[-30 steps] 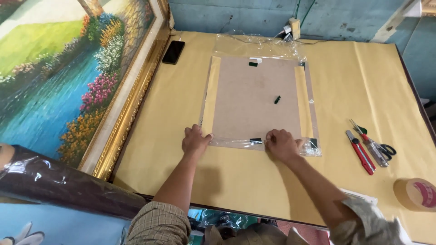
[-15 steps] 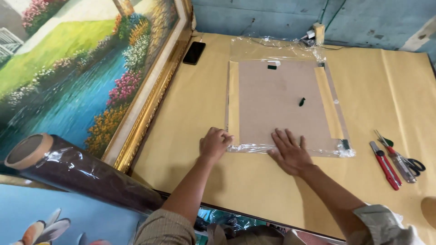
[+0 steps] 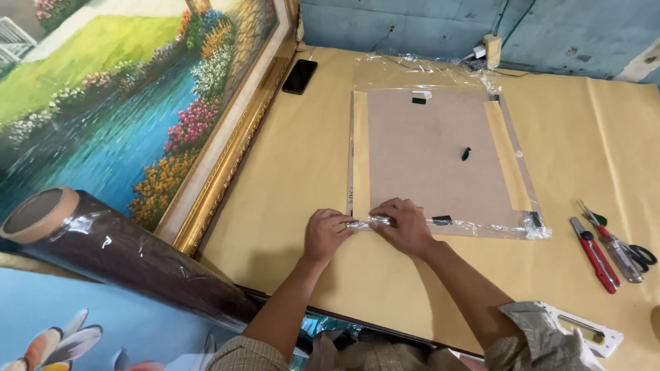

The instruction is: Wrapping a framed photo in protective plastic film and securing it with tape.

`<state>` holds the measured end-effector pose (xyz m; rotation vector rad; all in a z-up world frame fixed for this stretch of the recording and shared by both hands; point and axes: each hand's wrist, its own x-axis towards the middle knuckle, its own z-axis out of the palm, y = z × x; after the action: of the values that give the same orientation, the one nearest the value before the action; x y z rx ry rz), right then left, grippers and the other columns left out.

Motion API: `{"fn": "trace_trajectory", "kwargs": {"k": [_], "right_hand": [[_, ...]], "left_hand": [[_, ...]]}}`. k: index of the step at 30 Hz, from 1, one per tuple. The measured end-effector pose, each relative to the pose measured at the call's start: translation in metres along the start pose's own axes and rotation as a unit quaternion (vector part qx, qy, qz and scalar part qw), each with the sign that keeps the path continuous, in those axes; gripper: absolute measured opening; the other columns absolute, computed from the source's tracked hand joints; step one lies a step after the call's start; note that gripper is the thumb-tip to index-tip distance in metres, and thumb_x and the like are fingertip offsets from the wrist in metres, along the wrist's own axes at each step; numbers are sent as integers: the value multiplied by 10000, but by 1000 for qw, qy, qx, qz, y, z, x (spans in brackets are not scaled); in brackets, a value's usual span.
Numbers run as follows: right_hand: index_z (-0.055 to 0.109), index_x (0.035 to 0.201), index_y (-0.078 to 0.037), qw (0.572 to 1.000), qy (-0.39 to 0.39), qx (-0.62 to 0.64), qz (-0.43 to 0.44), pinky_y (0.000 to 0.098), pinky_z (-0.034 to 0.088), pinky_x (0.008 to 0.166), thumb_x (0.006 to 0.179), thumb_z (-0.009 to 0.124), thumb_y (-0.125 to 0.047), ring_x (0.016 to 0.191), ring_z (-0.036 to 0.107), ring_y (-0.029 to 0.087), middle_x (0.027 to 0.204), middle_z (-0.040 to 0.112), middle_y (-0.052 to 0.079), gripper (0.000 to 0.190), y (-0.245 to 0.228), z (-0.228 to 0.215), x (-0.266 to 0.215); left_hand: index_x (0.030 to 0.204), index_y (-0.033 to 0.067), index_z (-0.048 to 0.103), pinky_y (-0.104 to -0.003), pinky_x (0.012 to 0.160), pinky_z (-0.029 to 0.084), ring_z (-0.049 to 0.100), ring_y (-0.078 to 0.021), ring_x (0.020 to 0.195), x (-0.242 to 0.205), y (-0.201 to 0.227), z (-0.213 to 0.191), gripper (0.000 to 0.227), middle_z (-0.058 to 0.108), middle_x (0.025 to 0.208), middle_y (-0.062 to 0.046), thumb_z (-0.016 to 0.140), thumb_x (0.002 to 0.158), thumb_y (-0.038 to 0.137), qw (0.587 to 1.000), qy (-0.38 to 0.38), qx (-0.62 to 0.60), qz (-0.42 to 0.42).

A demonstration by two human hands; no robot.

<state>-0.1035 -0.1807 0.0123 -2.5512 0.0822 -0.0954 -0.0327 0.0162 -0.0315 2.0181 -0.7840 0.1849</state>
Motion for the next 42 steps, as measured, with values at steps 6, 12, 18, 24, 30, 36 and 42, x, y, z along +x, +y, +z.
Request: {"fn": "trace_trajectory", "kwargs": {"k": [6,12,18,24,30,36,42], "right_hand": [[636,981,-354,1000,-22,14,16,324,379,827,735,560,-471,1032,533,174,1023,594,-94,283,4,1,4],[667,973,-308,994,-73,66,48,342,339,875,764,528,-446,1080,501,200,1059,585,-47,287,-11,-17,2],[657,957,-335,997,-58,35,31,329,314,873,744,580,-461,1074,487,189,1046,562,-69,259,-6,-8,2],[640,971,-368,996,-57,27,61,330,301,861,764,561,-452,1074,480,175,1030,556,-81,237,0,1,7],[631,938,-363,995,-36,-5,96,318,348,871,794,553,-437,1059,482,174,993,558,-75,180,-11,0,7],[570,947,-365,991,-54,-76,100,367,313,871,812,484,-495,1050,454,177,969,499,-70,206,-10,8,9],[545,930,-356,984,-83,-113,113,382,318,863,836,455,-487,1036,454,176,973,482,-66,184,-12,6,15]], "left_hand": [[801,261,700,-332,830,381,592,-180,838,3,26,-9,110,665,723,38,710,702,214,995,-36,4,-92],[765,222,672,-386,788,409,571,-246,873,19,21,-8,57,612,901,19,623,773,249,982,-108,90,-126],[815,181,639,-384,755,461,589,-269,867,28,10,-7,75,559,907,-12,585,808,232,980,-97,12,-174],[675,154,655,-406,748,455,577,-287,813,18,40,-23,161,521,802,-15,708,673,307,989,-86,-7,-120],[721,154,644,-405,758,442,549,-265,832,21,6,7,135,517,835,17,637,727,288,984,-71,120,-114],[776,205,633,-399,789,380,523,-261,902,24,40,-16,190,523,861,32,635,721,386,974,-134,112,-145],[741,253,588,-357,720,386,577,-202,796,21,17,14,167,542,759,59,566,778,414,963,-113,188,-158]]}}
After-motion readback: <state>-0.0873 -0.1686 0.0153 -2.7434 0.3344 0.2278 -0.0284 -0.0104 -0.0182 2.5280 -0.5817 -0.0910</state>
